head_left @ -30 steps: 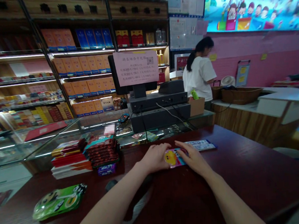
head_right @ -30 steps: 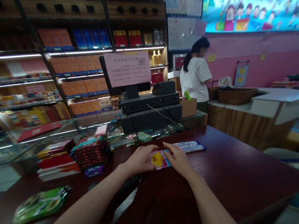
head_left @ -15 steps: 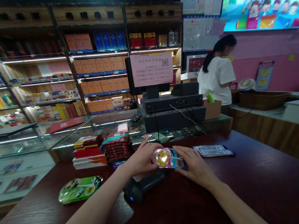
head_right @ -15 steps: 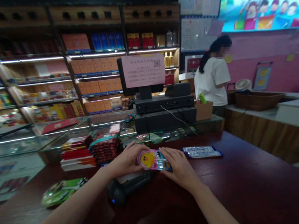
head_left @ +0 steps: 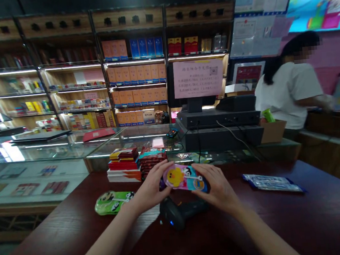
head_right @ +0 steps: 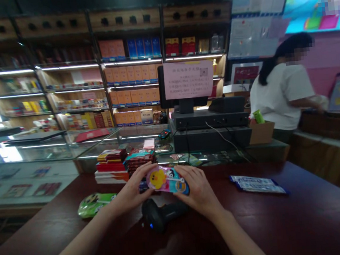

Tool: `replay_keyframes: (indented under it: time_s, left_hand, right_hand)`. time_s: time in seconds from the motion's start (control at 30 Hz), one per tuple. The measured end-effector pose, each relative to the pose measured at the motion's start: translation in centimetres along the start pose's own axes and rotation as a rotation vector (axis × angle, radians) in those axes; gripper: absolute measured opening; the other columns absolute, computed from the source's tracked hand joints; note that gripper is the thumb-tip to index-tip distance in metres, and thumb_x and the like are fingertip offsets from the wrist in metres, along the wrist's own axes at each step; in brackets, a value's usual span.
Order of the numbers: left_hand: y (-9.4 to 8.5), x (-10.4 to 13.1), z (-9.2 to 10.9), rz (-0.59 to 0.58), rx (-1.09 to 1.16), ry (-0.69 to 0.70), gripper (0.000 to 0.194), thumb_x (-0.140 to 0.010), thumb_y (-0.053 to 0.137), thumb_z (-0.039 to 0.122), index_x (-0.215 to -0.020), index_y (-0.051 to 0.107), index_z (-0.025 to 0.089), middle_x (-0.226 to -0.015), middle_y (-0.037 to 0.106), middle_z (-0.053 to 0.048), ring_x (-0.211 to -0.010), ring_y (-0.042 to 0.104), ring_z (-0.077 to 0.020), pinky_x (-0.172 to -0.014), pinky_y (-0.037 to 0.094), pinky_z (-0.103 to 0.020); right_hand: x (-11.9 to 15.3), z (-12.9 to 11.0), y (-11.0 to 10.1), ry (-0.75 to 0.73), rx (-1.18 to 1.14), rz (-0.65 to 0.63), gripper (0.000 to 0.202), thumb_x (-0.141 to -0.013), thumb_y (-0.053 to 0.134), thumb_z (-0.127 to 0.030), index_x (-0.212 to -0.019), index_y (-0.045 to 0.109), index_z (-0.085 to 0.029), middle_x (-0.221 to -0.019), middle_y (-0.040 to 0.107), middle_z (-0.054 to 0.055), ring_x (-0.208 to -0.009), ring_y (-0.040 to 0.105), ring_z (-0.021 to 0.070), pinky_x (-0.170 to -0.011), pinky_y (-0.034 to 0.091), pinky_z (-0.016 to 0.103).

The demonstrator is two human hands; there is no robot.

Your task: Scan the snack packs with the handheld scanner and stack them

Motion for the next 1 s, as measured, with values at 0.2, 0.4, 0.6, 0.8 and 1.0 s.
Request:
replay_keyframes:
  time_s: [0.2,0.4,0.6,0.8,1.0]
  left_hand:
    - [-1.3,2.3,-2.2,0.124,0.056,-0.105,0.065,-0.085,0.064,0.018,-0.146,0.040,0.025,-0.147,0.051,-0.011,-0.137,0.049,-0.0255,-0.117,0.040,-0.048]
    - [-0.7,3.8,-3.6,0.185,0.171,-0.244,0.059,-0.091,0.061,0.029,-0.146,0.041,0.025,-0.149,0.051,-0.011,-0.138,0.049,-0.0248,-0.117,0.040,-0.046]
    - [0.1,4.3,-3.8,0.168,0.075,-0.179,0.077,-0.092,0.063,0.033,-0.156,0.021,0.028,-0.158,0.038,-0.012,-0.145,0.040,-0.0265,-0.120,0.035,-0.048]
    - [-0.1,4.3,-3.2,0.172,-0.222,0.025,0.074,-0.093,0.062,0.030,-0.155,0.022,0.028,-0.157,0.040,-0.013,-0.145,0.040,-0.0265,-0.117,0.040,-0.049]
    - [0.3,4.1,-3.4,0.194,-0.357,0.070,0.070,-0.096,0.058,0.029,-0.156,0.022,0.029,-0.152,0.049,-0.012,-0.137,0.050,-0.0238,-0.112,0.046,-0.045]
  right_hand:
    - [-2.4,-1.3,2.8,0.043,-0.172,0.027,0.069,-0.081,0.073,-0.039,-0.144,0.048,-0.026,-0.134,0.062,0.013,-0.122,0.056,0.0336,-0.102,0.044,0.050]
    - [-2.3,-1.0,4.6,0.204,-0.352,-0.058,0.064,-0.079,0.075,-0.043,-0.137,0.055,-0.027,-0.130,0.063,0.010,-0.119,0.058,0.0309,-0.102,0.046,0.047]
    - [-1.7,-0.3,5.2,0.430,-0.571,-0.128,0.057,-0.083,0.068,-0.049,-0.134,0.057,-0.027,-0.122,0.068,0.008,-0.115,0.062,0.0281,-0.102,0.046,0.044]
    - [-2.2,-0.5,4.7,0.585,-0.835,-0.195,0.053,-0.085,0.060,-0.060,-0.122,0.064,-0.023,-0.106,0.074,0.008,-0.103,0.067,0.0278,-0.094,0.049,0.041]
    - [-2.3,-0.9,4.3,0.667,-0.997,-0.234,0.059,-0.081,0.059,-0.070,-0.108,0.071,-0.019,-0.095,0.076,0.007,-0.088,0.068,0.0252,-0.083,0.050,0.037]
Point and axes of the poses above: each hand's wrist, its own x-axis away from the middle knuckle, its own y-axis out of the palm, z = x × y, the point moved 3 cm from there along -x, towards the middle knuckle
